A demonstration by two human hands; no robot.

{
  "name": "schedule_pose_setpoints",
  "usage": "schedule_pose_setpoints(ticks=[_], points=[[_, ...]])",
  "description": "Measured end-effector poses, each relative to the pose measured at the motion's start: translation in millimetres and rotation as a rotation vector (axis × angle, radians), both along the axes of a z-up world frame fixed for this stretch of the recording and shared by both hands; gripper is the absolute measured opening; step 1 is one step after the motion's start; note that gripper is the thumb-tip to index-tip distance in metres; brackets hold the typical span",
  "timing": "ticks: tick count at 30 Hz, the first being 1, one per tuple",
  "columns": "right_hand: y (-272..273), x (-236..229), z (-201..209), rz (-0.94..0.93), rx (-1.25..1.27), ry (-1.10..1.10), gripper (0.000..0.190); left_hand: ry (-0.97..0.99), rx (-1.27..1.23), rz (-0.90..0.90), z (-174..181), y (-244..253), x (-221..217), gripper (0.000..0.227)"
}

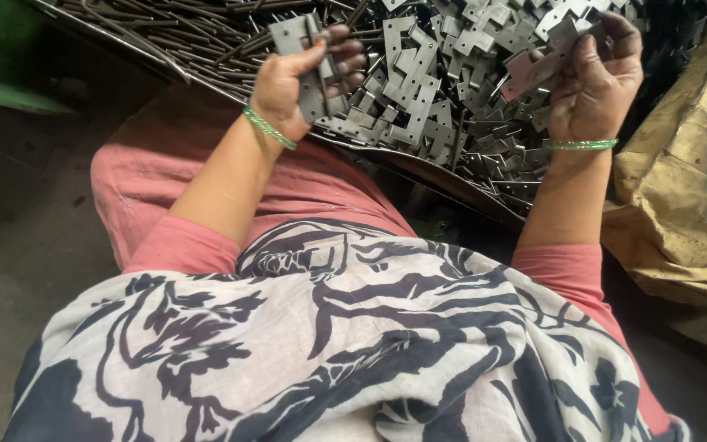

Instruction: The person sits on the floor and repeatedly picks up metal rods and small metal brackets from a bin, inserts the rods into the brackets, and places the assembled units into a sack. The process is continuous and repetitive throughout the clip.

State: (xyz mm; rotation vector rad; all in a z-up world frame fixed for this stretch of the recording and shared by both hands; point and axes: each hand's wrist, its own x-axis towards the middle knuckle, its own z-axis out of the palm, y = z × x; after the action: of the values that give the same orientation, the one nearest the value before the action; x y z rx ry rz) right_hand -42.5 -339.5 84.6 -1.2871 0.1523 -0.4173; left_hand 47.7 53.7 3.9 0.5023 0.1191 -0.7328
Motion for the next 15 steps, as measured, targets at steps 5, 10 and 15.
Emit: schedule_pose_setpoints(ticks=[5, 10, 15], points=[[102, 34, -16, 0.106, -0.960, 0.022, 0.033, 0.133, -0.064, -0.091, -7, -53, -28, 0.042], [188, 6, -20, 0.377, -1.177, -0.146, 0.064, -0.065, -0.416, -0.037, -21, -65, -43, 0.064], [179, -12, 11, 0.355, -1.133, -0.120, 0.071, -0.050, 0.257, -0.096, 6, -66, -46, 0.065]])
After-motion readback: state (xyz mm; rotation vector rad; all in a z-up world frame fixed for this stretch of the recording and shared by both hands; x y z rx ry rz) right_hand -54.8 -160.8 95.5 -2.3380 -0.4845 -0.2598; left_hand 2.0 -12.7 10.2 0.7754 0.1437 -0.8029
